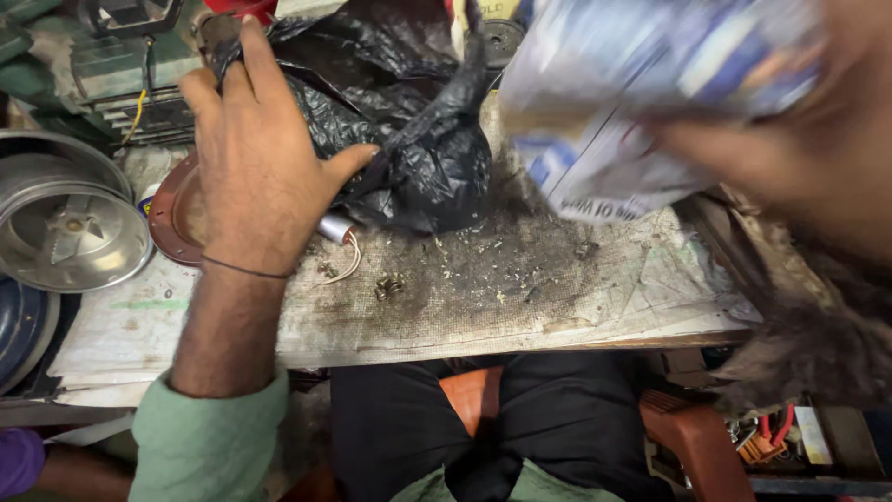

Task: The person works at a cluttered workbench fitting a bearing into the base plate of a mixer grinder motor housing, pressing and rotating the bearing by hand and tapping the plate. They then lift the housing cover, continue seating the bearing, and finally wrap the motor winding and parts in newspaper and a plastic bag.

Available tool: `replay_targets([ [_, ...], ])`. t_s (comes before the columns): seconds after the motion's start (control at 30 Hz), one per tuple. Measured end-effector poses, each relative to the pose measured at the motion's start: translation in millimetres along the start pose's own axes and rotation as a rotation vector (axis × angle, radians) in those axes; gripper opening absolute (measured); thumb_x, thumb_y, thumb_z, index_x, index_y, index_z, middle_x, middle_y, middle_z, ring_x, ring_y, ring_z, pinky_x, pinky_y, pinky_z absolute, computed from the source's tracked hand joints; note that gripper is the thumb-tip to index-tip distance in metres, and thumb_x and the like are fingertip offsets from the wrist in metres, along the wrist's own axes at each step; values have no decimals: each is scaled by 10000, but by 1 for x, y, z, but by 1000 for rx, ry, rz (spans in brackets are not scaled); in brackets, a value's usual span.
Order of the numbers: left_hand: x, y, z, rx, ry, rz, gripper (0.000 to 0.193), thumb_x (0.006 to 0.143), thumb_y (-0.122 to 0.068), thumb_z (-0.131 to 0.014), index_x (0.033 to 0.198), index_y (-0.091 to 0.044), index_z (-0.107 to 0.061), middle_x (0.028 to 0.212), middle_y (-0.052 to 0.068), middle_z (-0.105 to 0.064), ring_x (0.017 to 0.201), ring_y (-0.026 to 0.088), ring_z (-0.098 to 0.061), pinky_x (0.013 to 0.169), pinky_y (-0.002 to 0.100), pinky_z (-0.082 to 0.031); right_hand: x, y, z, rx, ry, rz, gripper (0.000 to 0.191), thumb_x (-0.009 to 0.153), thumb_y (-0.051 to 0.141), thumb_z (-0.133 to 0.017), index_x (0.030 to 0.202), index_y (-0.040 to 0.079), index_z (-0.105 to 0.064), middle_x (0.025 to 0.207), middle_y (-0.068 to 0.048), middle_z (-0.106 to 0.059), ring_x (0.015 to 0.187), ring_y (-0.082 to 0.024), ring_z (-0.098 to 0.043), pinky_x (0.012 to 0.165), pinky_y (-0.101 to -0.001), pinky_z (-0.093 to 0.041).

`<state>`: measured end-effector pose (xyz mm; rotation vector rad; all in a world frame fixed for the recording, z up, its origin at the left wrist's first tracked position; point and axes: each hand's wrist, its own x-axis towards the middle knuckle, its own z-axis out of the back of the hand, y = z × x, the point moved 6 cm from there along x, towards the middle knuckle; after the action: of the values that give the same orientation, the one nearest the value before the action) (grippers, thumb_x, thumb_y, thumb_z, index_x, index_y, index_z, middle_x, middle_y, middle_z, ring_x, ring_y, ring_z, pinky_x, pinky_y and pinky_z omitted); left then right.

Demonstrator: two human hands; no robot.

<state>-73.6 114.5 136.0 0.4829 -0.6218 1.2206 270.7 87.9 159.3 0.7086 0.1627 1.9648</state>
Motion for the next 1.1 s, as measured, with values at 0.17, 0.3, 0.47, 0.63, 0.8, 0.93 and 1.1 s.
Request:
replay_targets([
  [0.17, -9, -9, -11, 2, 130, 112, 1230, 690, -444, -969, 1601, 13, -280, 1304, 331, -567, 1199, 496, -438, 983, 596, -394, 3, 52, -37, -515, 15, 293, 380, 886, 388, -825, 1000, 40, -725, 707, -57, -707, 558, -147, -677, 453, -295, -518],
  [0.3, -24, -24, 2, 162, 50, 64, 991, 774, -462, -883, 1592, -134, -431, 1427, 393, -505, 1334, 562, -334, 998, 692, -315, -16, 69, -61, -490, -222, 833, 312, 885, 300, -833, 964, 44, -674, 865, -94, -729, 732, -183, -721, 553, -287, -563],
  [0.47, -38, -47, -9, 4, 144, -124, 635, 885, -513, -741, 1394, -154, -618, 1437, 290, -556, 1435, 500, -289, 1091, 717, -200, -47, 82, -94, -645, -195, 1128, 162, 939, 207, -731, 996, 90, -634, 1036, -108, -679, 898, -240, -723, 713, -335, -647],
  [0.63, -54, -62, -28, -125, 270, -297, 558, 905, -358, -671, 1366, -46, -634, 1188, 174, -685, 1372, 370, -484, 1185, 673, -168, -56, 75, -105, -727, -92, 1160, 166, 896, 235, -691, 1003, 127, -624, 1037, -78, -684, 917, -242, -711, 762, -342, -622],
  [0.8, -56, -68, -37, -61, 352, -320, 437, 912, -97, -587, 1342, -97, -667, 939, 115, -679, 1031, 288, -661, 1226, 601, -216, -56, 49, -102, -722, 44, 1223, 360, 849, 261, -638, 1193, 162, -597, 1119, -77, -652, 998, -252, -680, 815, -345, -599],
  [0.93, -60, -76, -25, -121, 289, -299, 464, 842, -92, -577, 1289, -139, -689, 847, 89, -600, 858, 279, -635, 1189, 602, -249, -55, 39, -107, -733, 227, 1220, 460, 835, 317, -603, 1258, 149, -535, 1184, -96, -626, 1061, -258, -651, 853, -367, -581],
  [1.1, -71, -75, -9, -173, 250, -268, 436, 862, -109, -587, 1282, -145, -697, 840, 86, -532, 827, 279, -608, 1182, 611, -262, -56, 37, -106, -656, 327, 1253, 509, 846, 411, -558, 1260, 115, -541, 1238, -146, -627, 1092, -294, -648, 871, -415, -573],
])
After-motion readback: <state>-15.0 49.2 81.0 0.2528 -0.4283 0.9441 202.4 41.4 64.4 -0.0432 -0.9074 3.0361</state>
